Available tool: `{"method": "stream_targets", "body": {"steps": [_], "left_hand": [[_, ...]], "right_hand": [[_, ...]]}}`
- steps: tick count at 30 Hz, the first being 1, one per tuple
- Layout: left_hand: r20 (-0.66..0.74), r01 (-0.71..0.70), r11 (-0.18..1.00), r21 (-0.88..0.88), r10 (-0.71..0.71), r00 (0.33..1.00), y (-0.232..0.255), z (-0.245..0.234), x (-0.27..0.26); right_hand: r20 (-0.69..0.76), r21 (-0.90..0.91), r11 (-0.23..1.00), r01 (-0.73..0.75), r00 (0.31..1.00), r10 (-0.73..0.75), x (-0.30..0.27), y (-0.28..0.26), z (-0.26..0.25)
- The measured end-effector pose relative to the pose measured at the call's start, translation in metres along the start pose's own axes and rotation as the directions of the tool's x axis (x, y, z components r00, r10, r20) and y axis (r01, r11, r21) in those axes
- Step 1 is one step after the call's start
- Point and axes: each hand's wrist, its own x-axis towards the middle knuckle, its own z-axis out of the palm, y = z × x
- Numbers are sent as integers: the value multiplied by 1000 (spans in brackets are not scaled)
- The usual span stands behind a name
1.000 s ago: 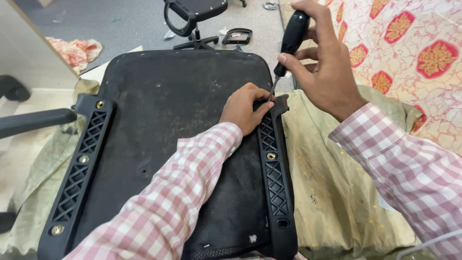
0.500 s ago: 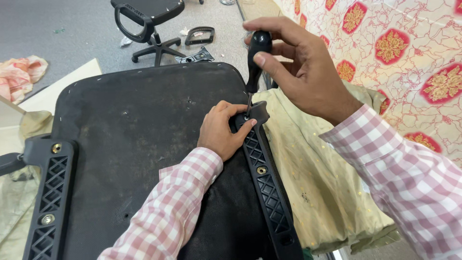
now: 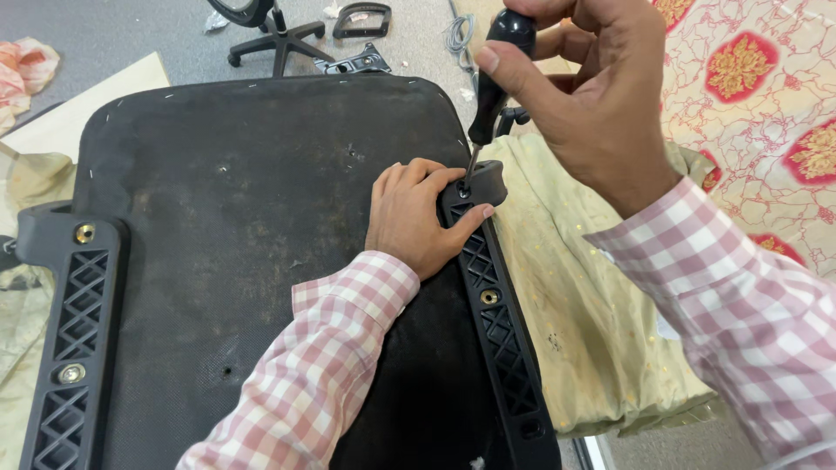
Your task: The person uses a screwdriver to remove screws from the underside of an office chair seat. They systematically loosen and remove multiple screws from the plastic frame, detaching the seat from the chair base.
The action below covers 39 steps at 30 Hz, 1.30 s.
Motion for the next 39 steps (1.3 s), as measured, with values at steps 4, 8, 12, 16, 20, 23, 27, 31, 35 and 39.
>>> {"method": "stream_targets", "body": {"steps": [4,8,12,16,20,23,27,31,35,39], "left_hand": [[38,44,999,0,-43,998,-3,1,0],[72,78,997,-5,-78,994,-2,0,2],[66,66,998,0,-65,996,0,-1,4],[45,46,997,-56,-44,998,0,-3,5],[71,0,933,-359,27,997,-4,-12,17],[186,114,817,-565,-9,983,-2,-17,33],[292,166,810,-563,6,956,-4,-25,46],[233,112,837,-535,19,972,-6,-24,48],[151,88,801,-592,2,989,-9,-15,47],[103,83,823,-562,-30,994,-10,-7,44]], "right_hand": [[156,46,996,79,984,-86,1,-4,-8],[223,110,993,43,973,-67,-2,-4,-13],[256,165,986,2,966,-45,3,-3,-14],[95,157,987,28,995,-43,-2,0,4],[-74,-227,968,110,989,-130,0,1,11],[-73,-153,987,56,995,-68,4,0,3],[31,-20,1000,20,999,-19,2,-5,-10],[139,63,997,-52,989,43,-1,-9,-16],[143,143,989,-32,990,12,2,-3,-12],[10,-122,976,182,983,-182,5,6,-1]]}}
